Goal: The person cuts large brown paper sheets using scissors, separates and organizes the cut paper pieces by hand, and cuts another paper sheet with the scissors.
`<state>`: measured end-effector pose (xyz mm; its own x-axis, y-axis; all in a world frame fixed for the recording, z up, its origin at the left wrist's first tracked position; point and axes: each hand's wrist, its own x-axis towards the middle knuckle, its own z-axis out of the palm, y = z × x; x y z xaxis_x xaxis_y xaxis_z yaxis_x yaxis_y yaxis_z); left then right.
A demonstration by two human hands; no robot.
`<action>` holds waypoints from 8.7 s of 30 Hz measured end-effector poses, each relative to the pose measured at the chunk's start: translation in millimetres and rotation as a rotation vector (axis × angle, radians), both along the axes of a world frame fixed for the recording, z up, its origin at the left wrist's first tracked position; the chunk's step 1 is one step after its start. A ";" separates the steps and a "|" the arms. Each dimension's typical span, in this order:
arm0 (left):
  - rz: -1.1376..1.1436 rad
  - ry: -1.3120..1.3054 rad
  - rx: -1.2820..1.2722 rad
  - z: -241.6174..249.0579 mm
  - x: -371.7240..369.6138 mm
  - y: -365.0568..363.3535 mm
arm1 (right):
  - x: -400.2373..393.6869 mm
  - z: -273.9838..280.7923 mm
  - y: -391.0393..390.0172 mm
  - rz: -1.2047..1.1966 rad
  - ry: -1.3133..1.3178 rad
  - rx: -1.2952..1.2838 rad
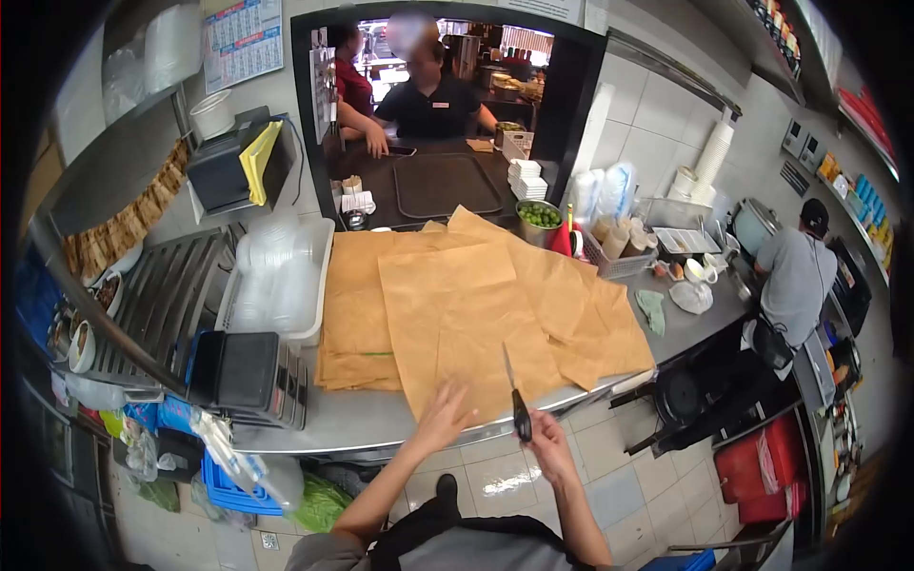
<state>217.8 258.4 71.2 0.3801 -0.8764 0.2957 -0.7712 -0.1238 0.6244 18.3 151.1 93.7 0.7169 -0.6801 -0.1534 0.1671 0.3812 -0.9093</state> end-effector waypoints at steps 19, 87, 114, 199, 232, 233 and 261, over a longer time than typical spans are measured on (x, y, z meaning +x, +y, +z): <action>0.563 -0.155 0.354 -14.8 49.6 -149.5 | 454.9 2.3 -485.3 -0.074 0.474 -1.136; 0.931 1.050 -0.862 -23.2 116.9 87.3 | 237.4 35.9 -553.0 -0.081 0.502 -1.364; 1.075 1.230 -0.988 -59.4 68.5 104.9 | 374.4 -103.3 -447.1 0.299 0.854 -1.116; 1.156 0.498 -0.897 42.2 -5.2 67.3 | 200.0 63.8 -477.4 0.811 0.217 -0.615; 1.227 0.880 -0.971 5.4 -92.4 158.2 | 357.3 97.7 -416.2 0.602 0.160 -0.454; 1.218 0.888 -0.968 3.9 -90.4 156.9 | 351.6 93.4 -420.9 0.610 0.141 -0.445; 1.001 1.062 -0.817 -13.3 2.8 97.6 | 169.9 -72.8 -387.8 0.274 0.604 -0.458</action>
